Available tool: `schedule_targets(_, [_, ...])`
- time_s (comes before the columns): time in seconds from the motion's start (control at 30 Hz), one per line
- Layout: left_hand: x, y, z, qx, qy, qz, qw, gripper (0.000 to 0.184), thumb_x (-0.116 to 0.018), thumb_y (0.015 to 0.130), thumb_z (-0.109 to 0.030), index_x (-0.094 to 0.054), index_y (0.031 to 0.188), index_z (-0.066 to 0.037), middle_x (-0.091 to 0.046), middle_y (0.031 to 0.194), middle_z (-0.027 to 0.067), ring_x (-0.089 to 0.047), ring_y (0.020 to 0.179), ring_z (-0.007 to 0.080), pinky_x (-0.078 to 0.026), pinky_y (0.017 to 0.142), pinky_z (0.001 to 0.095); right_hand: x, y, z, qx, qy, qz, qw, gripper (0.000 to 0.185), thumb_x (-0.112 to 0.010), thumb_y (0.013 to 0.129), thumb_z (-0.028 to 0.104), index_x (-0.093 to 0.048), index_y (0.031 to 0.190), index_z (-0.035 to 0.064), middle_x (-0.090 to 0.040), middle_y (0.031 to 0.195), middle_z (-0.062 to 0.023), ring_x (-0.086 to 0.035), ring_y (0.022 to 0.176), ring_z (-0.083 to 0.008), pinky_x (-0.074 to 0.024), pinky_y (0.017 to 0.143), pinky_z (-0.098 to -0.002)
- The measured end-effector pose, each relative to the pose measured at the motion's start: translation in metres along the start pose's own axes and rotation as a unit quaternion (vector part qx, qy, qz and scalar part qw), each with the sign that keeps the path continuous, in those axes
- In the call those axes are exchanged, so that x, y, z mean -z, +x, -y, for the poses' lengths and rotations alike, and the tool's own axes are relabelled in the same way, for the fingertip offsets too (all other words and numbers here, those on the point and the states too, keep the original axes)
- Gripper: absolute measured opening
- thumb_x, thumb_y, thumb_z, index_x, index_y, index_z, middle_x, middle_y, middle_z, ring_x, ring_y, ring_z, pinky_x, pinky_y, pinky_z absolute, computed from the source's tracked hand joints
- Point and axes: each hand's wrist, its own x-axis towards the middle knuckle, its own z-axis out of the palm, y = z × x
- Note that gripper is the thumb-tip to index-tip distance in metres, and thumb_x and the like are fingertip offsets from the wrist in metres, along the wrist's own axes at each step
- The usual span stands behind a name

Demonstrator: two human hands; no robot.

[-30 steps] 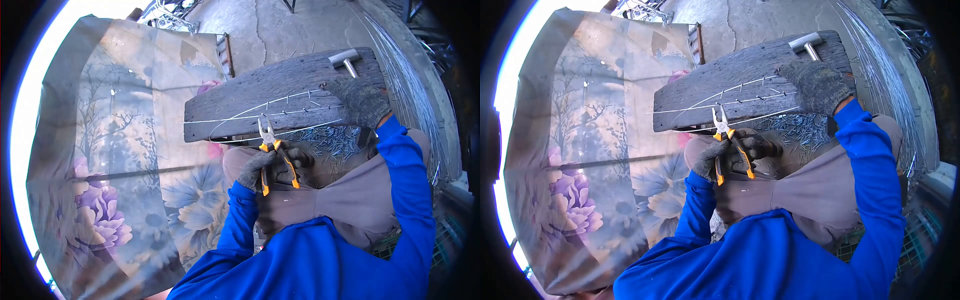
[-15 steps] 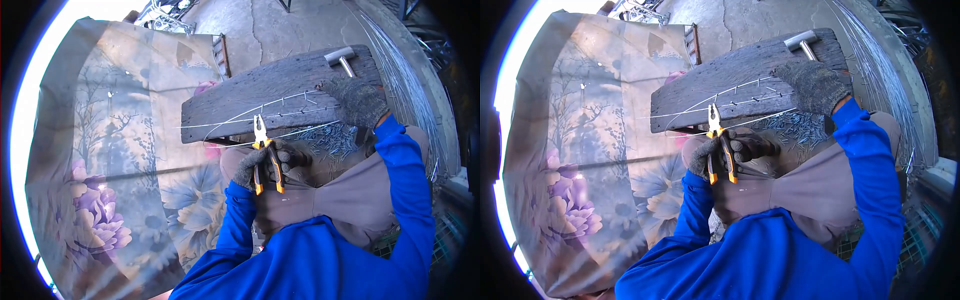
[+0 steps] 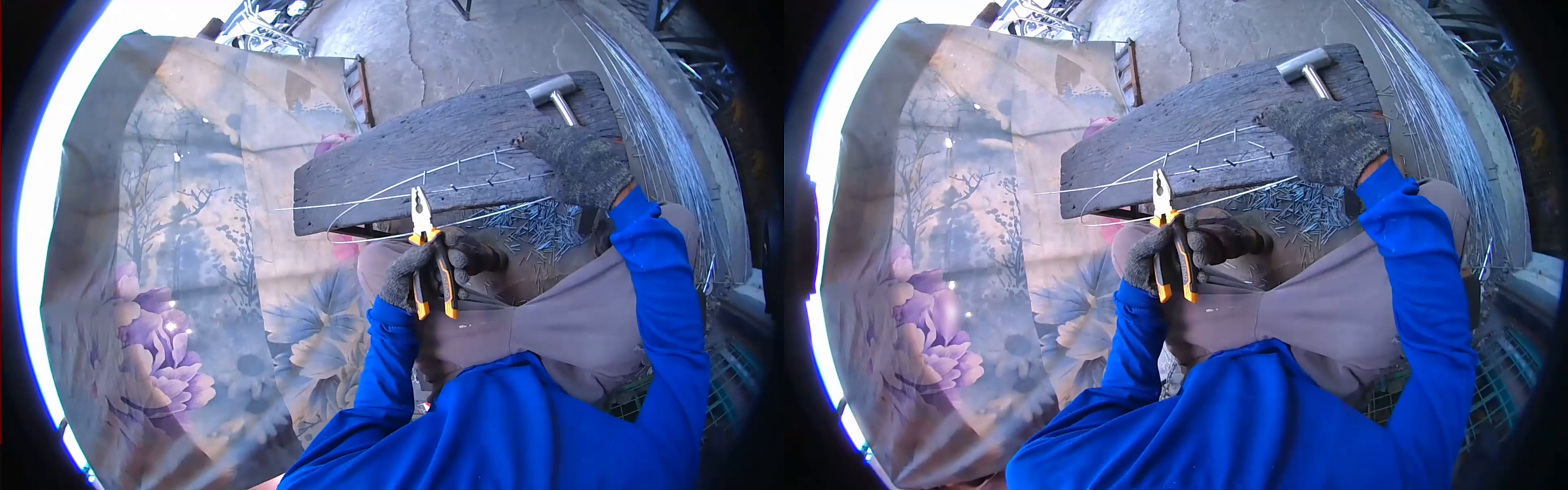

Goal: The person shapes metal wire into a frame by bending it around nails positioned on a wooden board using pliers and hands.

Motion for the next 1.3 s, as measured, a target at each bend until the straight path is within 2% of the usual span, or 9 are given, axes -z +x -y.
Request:
schedule_targets(0.3, [-0.021,0.009,0.014,-0.041,-0.029,-0.003,0.999,0.031,-0.06,0.091,-0.017,-0.054,0.119,-0.003,-0.062,0.105,0.0191,-0.066,0.094,0.0372,-0.055,0.088,0.0539,-0.006,0.001,-0.003,0.013,-0.005,-0.007,1.0,0.066,-0.069,0.077,0.015,-0.053,0.141,0.015,-0.059,0.134,-0.0186,-0.058,0.122,-0.0348,-0.0445,0.106,-0.0459])
schedule_targets(0.43, [-0.02,0.011,0.025,-0.022,-0.112,0.017,0.993,0.026,-0.055,0.091,-0.013,-0.055,0.117,-0.007,-0.061,0.102,0.0163,-0.063,0.085,0.0292,-0.053,0.075,0.0481,0.001,0.004,0.0,0.028,0.004,0.015,0.999,0.069,-0.072,0.078,0.018,-0.051,0.144,0.0198,-0.063,0.123,-0.0175,-0.061,0.112,-0.0345,-0.047,0.102,-0.0458])
schedule_targets(0.53, [-0.03,0.012,0.029,-0.035,-0.106,-0.059,0.992,0.032,-0.056,0.088,-0.017,-0.055,0.118,-0.006,-0.062,0.094,0.0109,-0.06,0.083,0.0279,-0.048,0.066,0.0415,0.003,0.008,0.002,-0.004,0.014,0.058,0.998,0.069,-0.072,0.078,0.017,-0.052,0.143,0.0227,-0.065,0.111,-0.0167,-0.063,0.102,-0.0343,-0.0503,0.094,-0.0458])
schedule_targets(0.63, [-0.027,0.015,0.032,-0.037,-0.078,-0.016,0.996,0.028,-0.057,0.088,-0.017,-0.056,0.114,-0.007,-0.058,0.086,0.0082,-0.058,0.078,0.0258,-0.047,0.064,0.0405,-0.011,0.005,-0.001,-0.003,0.0,0.049,0.999,0.066,-0.07,0.08,0.018,-0.053,0.142,0.032,-0.067,0.098,-0.0151,-0.066,0.092,-0.0333,-0.0533,0.083,-0.0467])
schedule_targets(0.93, [-0.026,0.014,0.03,-0.032,0.051,-0.119,0.991,0.021,-0.059,0.088,-0.017,-0.055,0.105,-0.005,-0.06,0.083,0.0121,-0.059,0.069,0.0272,-0.049,0.063,0.0415,-0.004,0.009,0.014,-0.027,0.012,0.14,0.99,0.072,-0.072,0.077,0.019,-0.05,0.145,0.0315,-0.068,0.088,-0.0174,-0.068,0.079,-0.0339,-0.0543,0.073,-0.0468])
schedule_targets(1.17, [0.015,0.024,0.035,0.0,0.165,-0.162,0.973,0.021,-0.06,0.088,-0.019,-0.055,0.101,-0.002,-0.061,0.08,0.0123,-0.06,0.067,0.0266,-0.051,0.064,0.041,-0.014,0.007,0.006,0.0,0.005,0.091,0.996,0.071,-0.07,0.077,0.018,-0.051,0.144,0.0331,-0.069,0.085,-0.016,-0.068,0.075,-0.033,-0.0544,0.07,-0.046])
schedule_targets(1.23, [-0.019,0.026,0.037,-0.104,0.459,-0.239,0.849,0.019,-0.061,0.09,-0.018,-0.054,0.1,-0.002,-0.062,0.085,0.0117,-0.06,0.071,0.0251,-0.051,0.067,0.0396,-0.012,0.005,0.011,-0.005,-0.025,0.067,0.997,0.07,-0.069,0.077,0.018,-0.052,0.143,0.0326,-0.069,0.086,-0.0148,-0.069,0.077,-0.0326,-0.0544,0.071,-0.0455])
schedule_targets(1.27, [-0.016,0.031,0.05,-0.195,0.601,-0.305,0.712,0.032,-0.065,0.088,-0.026,-0.054,0.109,-0.004,-0.066,0.088,0.0124,-0.067,0.082,0.0272,-0.053,0.073,0.0402,-0.012,0.003,0.01,-0.006,-0.026,0.068,0.997,0.07,-0.069,0.077,0.018,-0.052,0.143,0.0326,-0.069,0.086,-0.0148,-0.069,0.077,-0.0326,-0.0544,0.071,-0.0455])
schedule_targets(1.3, [-0.01,0.031,0.052,-0.197,0.598,-0.309,0.713,0.032,-0.065,0.088,-0.026,-0.054,0.109,-0.004,-0.066,0.088,0.0124,-0.067,0.082,0.0272,-0.053,0.073,0.0402,-0.012,0.004,0.01,0.001,-0.027,0.063,0.998,0.07,-0.069,0.076,0.019,-0.053,0.143,0.0323,-0.07,0.087,-0.0145,-0.069,0.079,-0.0324,-0.0547,0.072,-0.0452])
